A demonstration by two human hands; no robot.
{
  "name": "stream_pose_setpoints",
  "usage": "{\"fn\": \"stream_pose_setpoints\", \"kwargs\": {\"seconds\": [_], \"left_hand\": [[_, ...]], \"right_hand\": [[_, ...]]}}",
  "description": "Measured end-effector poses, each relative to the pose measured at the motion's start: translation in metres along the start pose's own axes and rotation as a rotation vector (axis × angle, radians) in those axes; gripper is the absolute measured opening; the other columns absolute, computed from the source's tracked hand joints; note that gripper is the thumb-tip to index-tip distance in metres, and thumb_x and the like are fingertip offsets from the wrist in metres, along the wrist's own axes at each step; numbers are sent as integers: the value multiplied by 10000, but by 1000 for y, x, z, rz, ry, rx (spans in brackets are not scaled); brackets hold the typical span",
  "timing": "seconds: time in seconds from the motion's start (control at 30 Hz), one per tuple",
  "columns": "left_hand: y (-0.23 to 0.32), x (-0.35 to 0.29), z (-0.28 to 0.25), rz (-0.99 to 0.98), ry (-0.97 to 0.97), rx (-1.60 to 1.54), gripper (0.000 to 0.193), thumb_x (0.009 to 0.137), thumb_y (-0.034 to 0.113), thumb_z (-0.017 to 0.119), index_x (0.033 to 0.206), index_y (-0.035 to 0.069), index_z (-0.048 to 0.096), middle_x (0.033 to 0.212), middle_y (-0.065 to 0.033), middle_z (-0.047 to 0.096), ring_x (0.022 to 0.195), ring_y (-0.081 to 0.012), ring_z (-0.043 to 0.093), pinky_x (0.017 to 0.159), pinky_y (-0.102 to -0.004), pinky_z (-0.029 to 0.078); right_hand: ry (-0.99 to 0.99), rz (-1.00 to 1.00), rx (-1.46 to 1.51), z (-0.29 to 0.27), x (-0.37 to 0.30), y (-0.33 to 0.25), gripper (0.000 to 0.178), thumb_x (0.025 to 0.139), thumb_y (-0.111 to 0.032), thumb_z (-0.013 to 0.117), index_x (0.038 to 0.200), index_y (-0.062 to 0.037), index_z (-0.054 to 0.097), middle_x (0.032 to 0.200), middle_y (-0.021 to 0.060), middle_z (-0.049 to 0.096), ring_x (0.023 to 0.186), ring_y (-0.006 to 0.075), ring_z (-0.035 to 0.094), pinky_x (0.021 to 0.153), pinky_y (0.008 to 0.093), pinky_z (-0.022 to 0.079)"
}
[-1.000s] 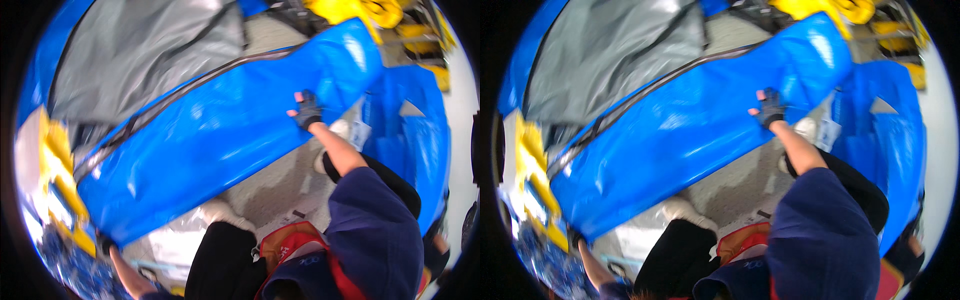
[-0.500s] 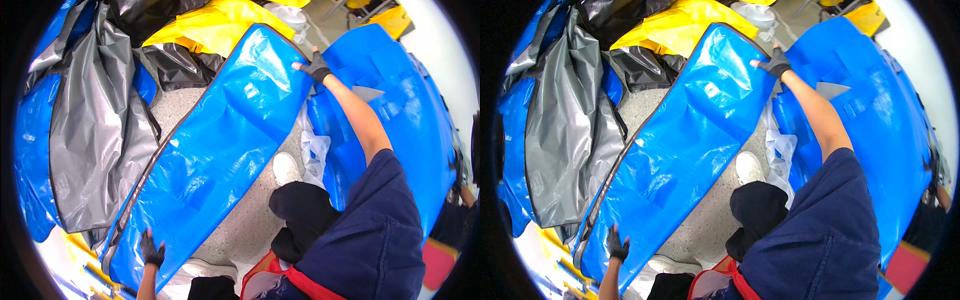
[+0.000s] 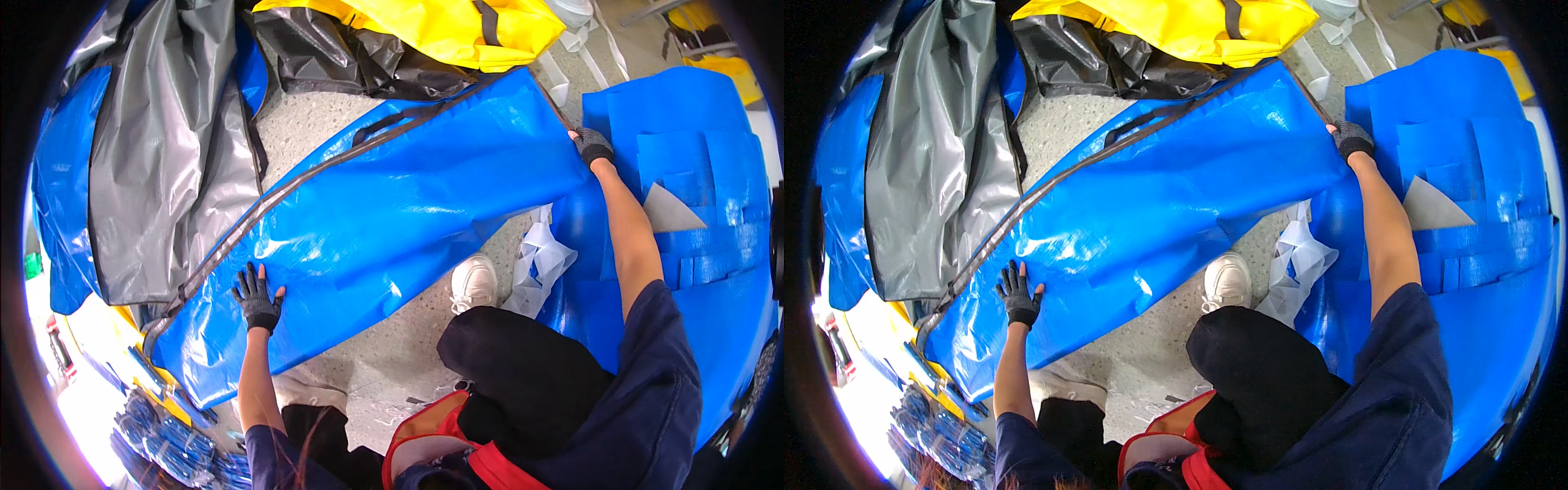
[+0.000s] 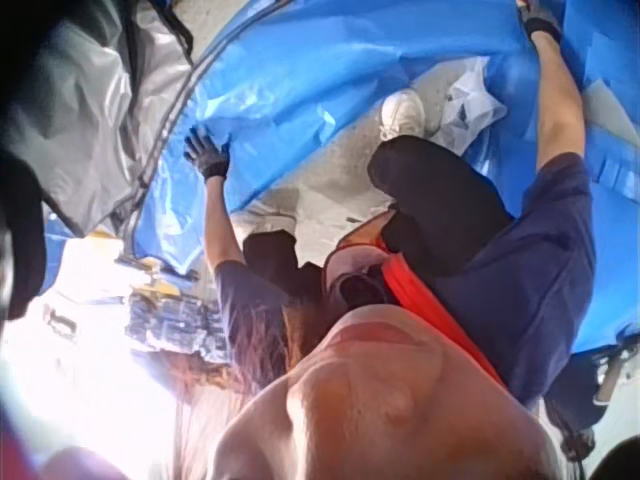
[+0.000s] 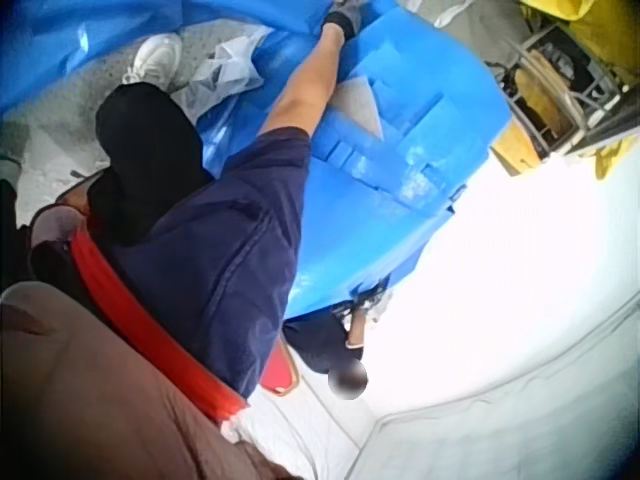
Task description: The person folds a large blue tarp on the floor, aligning edges and repeatedly folding it into a compact rectangle. They then place the folded tarp into a clear plastic bag. The scene shows other tarps and packaging materials nearby.
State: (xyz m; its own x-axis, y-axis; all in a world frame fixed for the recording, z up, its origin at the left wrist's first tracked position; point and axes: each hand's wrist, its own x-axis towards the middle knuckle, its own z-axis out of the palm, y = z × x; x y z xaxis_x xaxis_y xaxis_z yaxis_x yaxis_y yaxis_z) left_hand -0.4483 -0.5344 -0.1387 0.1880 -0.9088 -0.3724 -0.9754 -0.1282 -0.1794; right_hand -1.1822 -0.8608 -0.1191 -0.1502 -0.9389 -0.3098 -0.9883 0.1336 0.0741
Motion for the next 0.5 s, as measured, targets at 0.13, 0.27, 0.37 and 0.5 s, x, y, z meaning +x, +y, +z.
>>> {"fn": "stream_pose_setpoints", "kwargs": {"seconds": [0.13, 0.27, 0.37, 0.5], "left_hand": [[53, 22, -16, 214, 408, -249, 854, 808, 587, 526, 1436, 86, 236, 1492, -198, 202, 1381, -409, 143, 1074, -603, 50], [89, 25, -15, 114, 89, -69, 863, 800, 552, 550, 1447, 98, 206, 1512, -177, 149, 1389, -405, 109, 1067, -620, 37], [94, 26, -4, 125, 163, -104, 852, 805, 568, 532, 1444, 97, 223, 1511, -172, 160, 1390, -405, 107, 1061, -631, 35], [82, 7, 4, 141, 249, -127, 829, 822, 573, 502, 1438, 84, 241, 1507, -176, 172, 1387, -414, 109, 1055, -641, 29]], "right_hand": [[139, -13, 110, 1, 7, -7, 532, 893, -536, 433, 1018, -67, 649, 1043, 192, 634, 986, 377, 586, 856, 432, 451], [-223, 46, 738, -24, -28, 25, 646, 861, -574, 505, 1144, 0, 593, 1097, 172, 619, 1011, 262, 566, 887, 357, 425], [-90, 7, 582, -32, -63, 54, 623, 843, -547, 561, 1136, 2, 592, 1145, 202, 595, 1074, 268, 550, 905, 344, 413], [214, -133, 494, -48, -95, 23, 526, 861, -427, 614, 1050, 63, 593, 969, 202, 643, 917, 230, 599, 791, 331, 453]]}}
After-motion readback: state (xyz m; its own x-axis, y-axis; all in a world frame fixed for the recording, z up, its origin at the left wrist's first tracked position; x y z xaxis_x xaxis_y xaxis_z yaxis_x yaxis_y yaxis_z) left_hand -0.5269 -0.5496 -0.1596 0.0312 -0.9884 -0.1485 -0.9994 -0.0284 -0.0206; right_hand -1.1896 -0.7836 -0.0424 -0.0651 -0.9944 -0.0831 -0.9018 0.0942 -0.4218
